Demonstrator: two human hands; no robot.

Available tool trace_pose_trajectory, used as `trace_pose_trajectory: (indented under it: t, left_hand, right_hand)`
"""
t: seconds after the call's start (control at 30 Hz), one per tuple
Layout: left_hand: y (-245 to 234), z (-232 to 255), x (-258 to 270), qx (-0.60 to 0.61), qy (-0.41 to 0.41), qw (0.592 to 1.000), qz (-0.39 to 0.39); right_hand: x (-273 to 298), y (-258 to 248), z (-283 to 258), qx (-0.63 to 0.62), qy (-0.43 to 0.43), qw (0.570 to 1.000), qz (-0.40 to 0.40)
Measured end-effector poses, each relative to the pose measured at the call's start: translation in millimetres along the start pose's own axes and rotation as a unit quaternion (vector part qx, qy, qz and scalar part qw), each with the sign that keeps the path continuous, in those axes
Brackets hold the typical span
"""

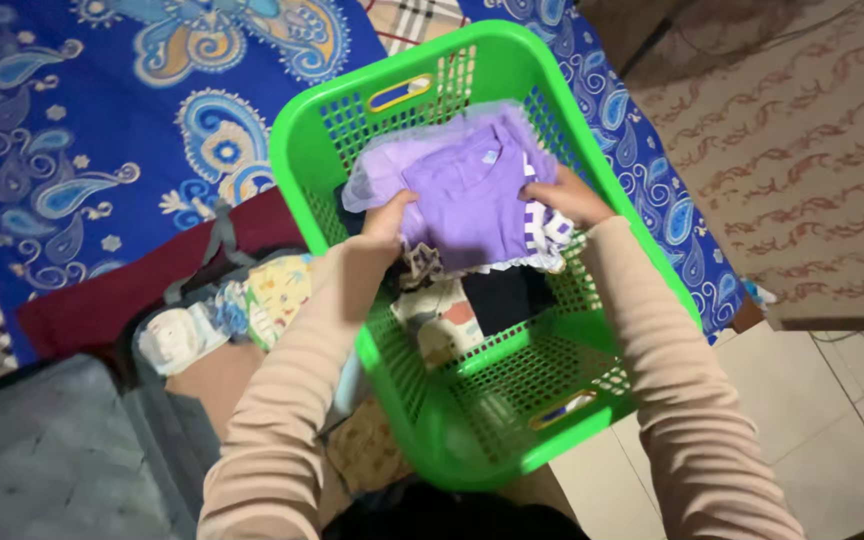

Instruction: The person transfers folded clothes from an open suitcase into a green laundry basket. They pick up stacks of folded garments, including shirts and pants, and place them into the basket one by one.

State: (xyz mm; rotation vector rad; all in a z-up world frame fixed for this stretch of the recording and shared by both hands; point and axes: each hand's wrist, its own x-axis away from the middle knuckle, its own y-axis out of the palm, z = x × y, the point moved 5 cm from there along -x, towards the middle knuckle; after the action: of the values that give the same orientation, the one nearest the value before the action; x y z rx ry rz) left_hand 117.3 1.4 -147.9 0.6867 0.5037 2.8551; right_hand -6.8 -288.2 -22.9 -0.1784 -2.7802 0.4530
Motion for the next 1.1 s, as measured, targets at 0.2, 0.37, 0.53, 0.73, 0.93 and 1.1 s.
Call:
trace_pose_trajectory:
  t: [0.2,0.37,0.53,0.73,0.93,1.1]
  left_hand:
    - [-0.7,-85.8,-104.3,-0.238,-0.060,0.966,0.085]
    - [12.6,-105.5,-137.2,-0.262,-0.028,0.963,0.049]
    - [2.0,-146.9,-142.5,0.009,-0.177,0.984,-0.005]
    - [-7.7,-159.3,-147.9,0.077,-0.168,0.975,-0.120]
    - [14.2,-96.4,-138.2,-0.380,0.159,0.910,0.043]
    - [47.4,-45.0,-96.8,-0.504,-0.036,0.857,-0.103]
  right_hand:
    - [-51.7,0.0,30.7,0.086,0.006,0.993,0.077]
    - [-68.4,5.3,30.0,0.143,-0.060,0.986,0.055]
    - [-89.7,10.0,76.9,-0.012,-0.077,0.996,-0.045]
    - [-94.5,15.1,73.8,0.058,-0.029,0.996,0.066]
    - [-69.5,43.9,25.2,0.306,-0.152,0.930,0.133]
    - [-81.4,47.6,38.0,0.327,-0.078,0.933,0.128]
